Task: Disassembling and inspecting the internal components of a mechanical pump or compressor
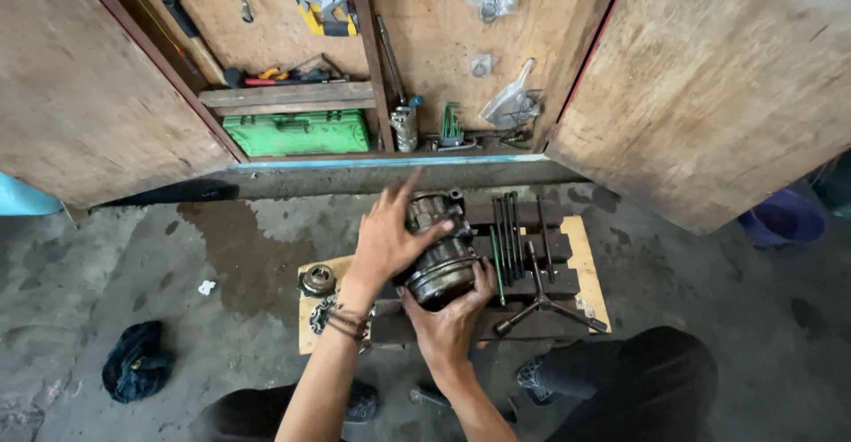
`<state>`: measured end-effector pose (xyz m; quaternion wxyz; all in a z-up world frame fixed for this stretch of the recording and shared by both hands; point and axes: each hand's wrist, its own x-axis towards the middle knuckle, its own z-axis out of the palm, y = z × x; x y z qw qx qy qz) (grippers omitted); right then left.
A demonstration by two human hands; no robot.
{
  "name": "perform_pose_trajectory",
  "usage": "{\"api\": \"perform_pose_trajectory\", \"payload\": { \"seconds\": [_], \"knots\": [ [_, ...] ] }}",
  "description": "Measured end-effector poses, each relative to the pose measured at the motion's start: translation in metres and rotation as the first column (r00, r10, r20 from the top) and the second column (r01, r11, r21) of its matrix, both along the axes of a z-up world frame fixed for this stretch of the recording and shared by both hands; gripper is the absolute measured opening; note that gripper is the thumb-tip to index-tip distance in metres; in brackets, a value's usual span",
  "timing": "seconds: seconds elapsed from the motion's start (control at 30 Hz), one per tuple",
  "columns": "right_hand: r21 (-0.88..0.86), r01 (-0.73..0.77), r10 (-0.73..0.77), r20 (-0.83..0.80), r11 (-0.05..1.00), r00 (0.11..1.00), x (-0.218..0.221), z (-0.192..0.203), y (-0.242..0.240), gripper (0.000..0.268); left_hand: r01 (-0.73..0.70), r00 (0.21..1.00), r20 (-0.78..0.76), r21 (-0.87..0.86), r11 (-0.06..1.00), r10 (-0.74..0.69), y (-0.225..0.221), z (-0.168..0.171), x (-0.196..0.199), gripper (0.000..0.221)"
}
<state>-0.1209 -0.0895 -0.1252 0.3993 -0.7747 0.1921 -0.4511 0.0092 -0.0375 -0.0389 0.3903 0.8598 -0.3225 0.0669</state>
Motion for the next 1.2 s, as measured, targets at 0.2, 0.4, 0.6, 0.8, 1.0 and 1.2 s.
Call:
{"api": "perform_pose_trajectory", "payload": {
  "seconds": [0.2,0.4,0.6,0.8,1.0,1.2],
  "knots": [
    [0.102,-0.024,0.023,0.004,0.995,1.0,-0.004,0.007,0.0,0.11,-0.156,0.988,0.021,0.142,0.977,0.154,-0.009,-0.004,0.001,0.069],
    [0.046,-0.009,0.006,0.056,0.999,0.998,0.001,0.006,0.006,0.105,-0.161,0.984,-0.063,0.071,0.984,0.166,0.001,-0.009,0.003,0.063],
    [0.002,0.015,-0.015,0.063,1.0,0.998,0.002,0.008,0.003,0.107,-0.171,0.982,-0.069,0.066,0.983,0.175,0.002,-0.018,0.009,0.064],
    [0.015,-0.015,0.015,0.022,1.0,1.0,0.0,0.011,-0.003,0.105,-0.178,0.962,-0.202,0.052,0.983,0.185,0.004,-0.017,0.016,0.068],
    [0.022,-0.044,0.045,-0.01,0.999,0.999,-0.003,0.015,-0.011,0.101,-0.245,0.93,-0.281,0.003,0.97,0.236,0.002,-0.032,0.034,0.048],
    [0.097,-0.049,0.054,-0.045,0.994,0.998,-0.005,0.013,-0.011,0.103,-0.312,0.909,-0.287,0.007,0.95,0.301,-0.005,-0.038,0.039,0.048]
  ]
}}
